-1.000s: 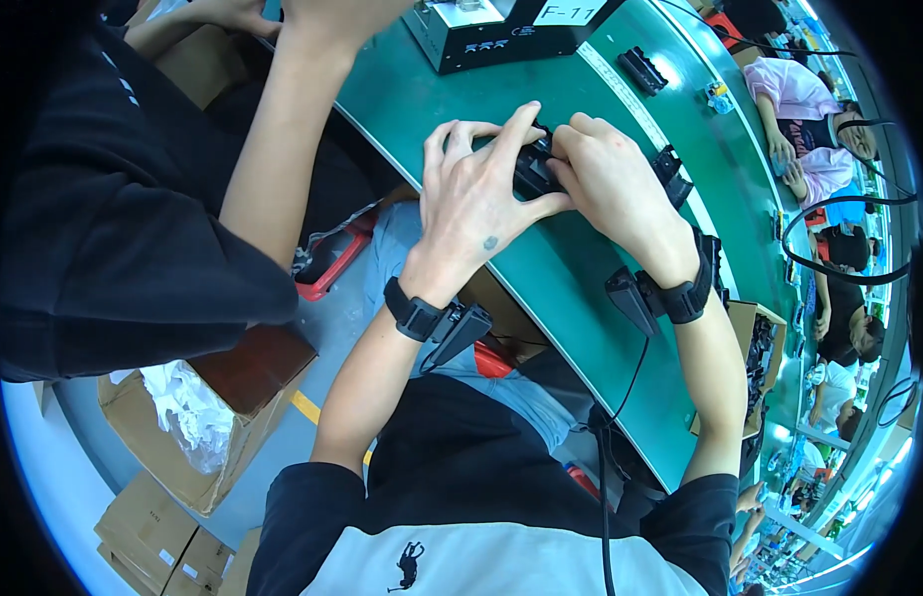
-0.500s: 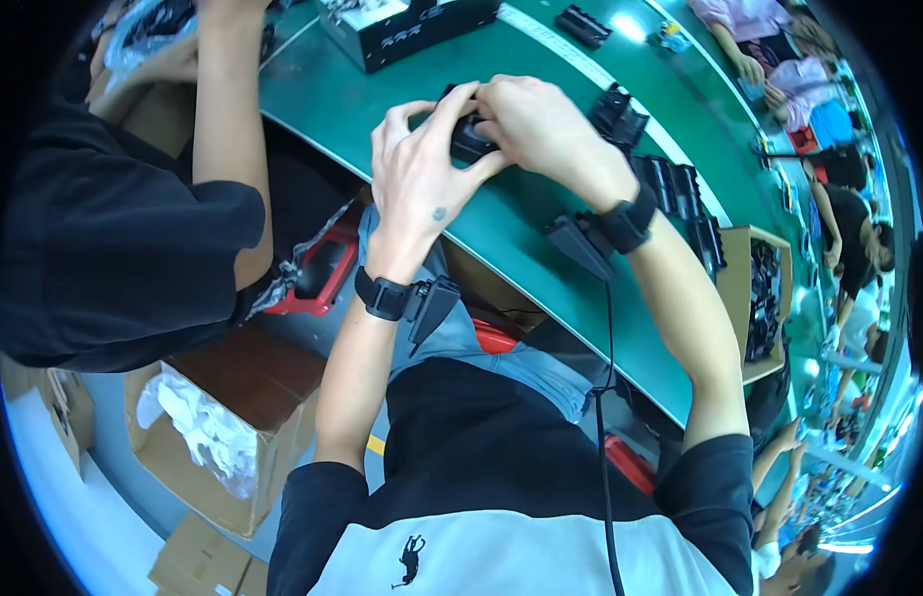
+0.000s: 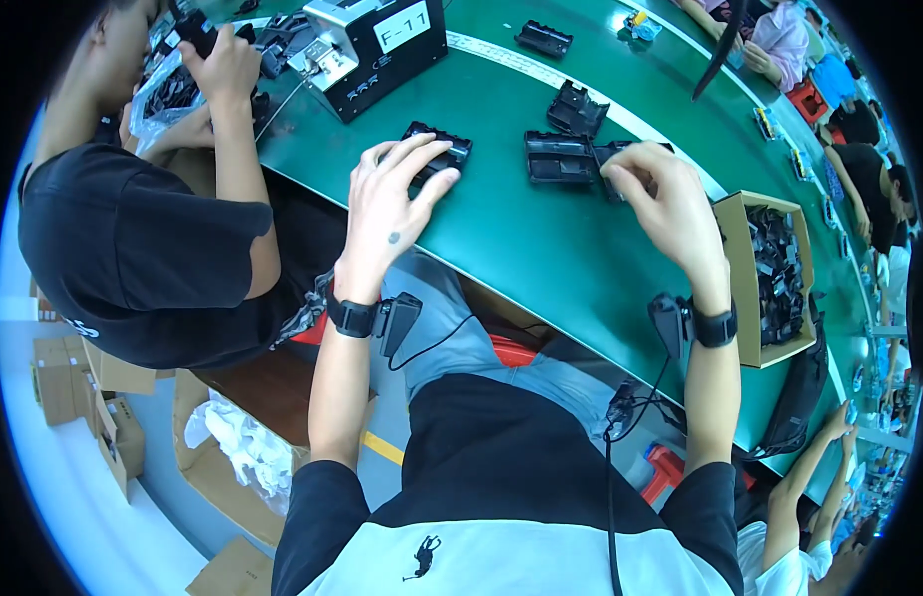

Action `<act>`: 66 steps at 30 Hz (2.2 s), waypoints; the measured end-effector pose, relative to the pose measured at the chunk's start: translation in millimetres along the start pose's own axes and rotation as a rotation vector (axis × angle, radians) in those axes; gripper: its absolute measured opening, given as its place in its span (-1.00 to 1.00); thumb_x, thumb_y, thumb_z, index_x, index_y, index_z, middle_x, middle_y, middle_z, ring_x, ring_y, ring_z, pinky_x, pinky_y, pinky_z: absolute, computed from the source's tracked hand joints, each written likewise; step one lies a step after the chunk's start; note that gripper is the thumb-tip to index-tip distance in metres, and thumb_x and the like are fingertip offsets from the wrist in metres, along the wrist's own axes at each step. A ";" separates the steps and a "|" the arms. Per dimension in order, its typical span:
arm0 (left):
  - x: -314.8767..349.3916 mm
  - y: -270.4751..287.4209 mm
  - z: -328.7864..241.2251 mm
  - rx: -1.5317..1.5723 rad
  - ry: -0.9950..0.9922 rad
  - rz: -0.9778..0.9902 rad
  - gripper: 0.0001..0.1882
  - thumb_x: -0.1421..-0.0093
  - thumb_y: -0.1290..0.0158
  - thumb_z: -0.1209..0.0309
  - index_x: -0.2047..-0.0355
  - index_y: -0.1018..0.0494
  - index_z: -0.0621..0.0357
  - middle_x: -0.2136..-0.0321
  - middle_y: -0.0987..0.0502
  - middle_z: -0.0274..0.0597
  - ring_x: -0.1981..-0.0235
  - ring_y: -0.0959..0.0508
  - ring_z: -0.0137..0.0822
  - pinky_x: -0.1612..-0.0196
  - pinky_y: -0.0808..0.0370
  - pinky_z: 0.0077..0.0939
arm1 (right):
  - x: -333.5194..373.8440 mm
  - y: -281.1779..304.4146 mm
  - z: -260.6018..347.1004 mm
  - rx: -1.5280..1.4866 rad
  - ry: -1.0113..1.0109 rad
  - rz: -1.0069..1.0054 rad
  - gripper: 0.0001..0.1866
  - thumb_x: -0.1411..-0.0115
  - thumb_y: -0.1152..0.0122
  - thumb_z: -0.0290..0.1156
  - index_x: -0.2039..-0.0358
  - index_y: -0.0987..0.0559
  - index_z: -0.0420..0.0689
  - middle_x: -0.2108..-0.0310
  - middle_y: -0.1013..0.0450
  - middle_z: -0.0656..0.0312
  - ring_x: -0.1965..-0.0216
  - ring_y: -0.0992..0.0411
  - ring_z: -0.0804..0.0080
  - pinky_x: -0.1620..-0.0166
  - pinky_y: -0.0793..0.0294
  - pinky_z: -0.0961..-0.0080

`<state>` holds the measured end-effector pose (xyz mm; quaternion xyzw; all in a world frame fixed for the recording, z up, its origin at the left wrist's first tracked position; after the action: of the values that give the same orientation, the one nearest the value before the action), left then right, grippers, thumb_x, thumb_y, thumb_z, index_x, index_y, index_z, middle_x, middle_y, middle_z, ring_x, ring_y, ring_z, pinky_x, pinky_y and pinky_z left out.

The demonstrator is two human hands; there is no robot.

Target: Assembling plastic casings and internal components for electronic devices on a production line.

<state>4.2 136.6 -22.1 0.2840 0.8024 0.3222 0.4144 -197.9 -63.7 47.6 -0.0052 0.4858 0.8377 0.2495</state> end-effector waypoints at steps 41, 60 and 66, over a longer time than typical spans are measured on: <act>-50.7 -4.2 -37.9 -0.089 -0.233 0.476 -0.83 -0.15 -0.34 0.45 0.40 -0.58 0.26 0.45 -0.58 -0.08 0.34 -0.57 -0.07 0.25 -0.49 -0.22 | 48.3 -79.0 -15.4 -0.257 0.098 -0.031 -0.91 -0.34 -0.32 -0.42 0.31 -0.65 -0.14 0.48 -0.41 0.26 0.58 -0.29 0.45 0.46 -0.27 0.44; -63.7 9.4 -19.9 0.191 0.007 0.423 -0.85 -0.21 -0.29 0.44 0.33 -0.60 0.28 0.50 -0.63 -0.05 0.48 -0.61 -0.06 0.32 -0.51 -0.22 | -11.1 -120.3 50.2 0.003 0.409 -0.208 -0.76 -0.31 -0.35 -0.24 0.10 -0.72 -0.06 0.04 -0.50 0.17 0.01 -0.51 0.18 -0.05 -0.57 0.25; -59.4 10.3 -29.5 0.099 -0.091 0.400 -0.86 -0.21 -0.29 0.42 0.34 -0.60 0.24 0.47 -0.63 -0.12 0.40 -0.61 -0.10 0.27 -0.53 -0.22 | -16.4 -131.7 45.3 -0.106 0.327 -0.091 -0.77 -0.33 -0.32 -0.26 0.11 -0.72 -0.11 0.11 -0.50 0.14 0.03 -0.50 0.15 -0.06 -0.55 0.23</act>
<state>10.6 91.9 27.5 0.4719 0.7254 0.3449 0.3636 -117.3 19.7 -31.2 -0.1767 0.4744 0.8379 0.2041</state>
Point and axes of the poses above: each hand's wrist, its own x-axis away from the middle knuckle, its own y-axis out of the back of the hand, z = x × y, the point moved 8 cm from there along -x, towards the middle knuckle
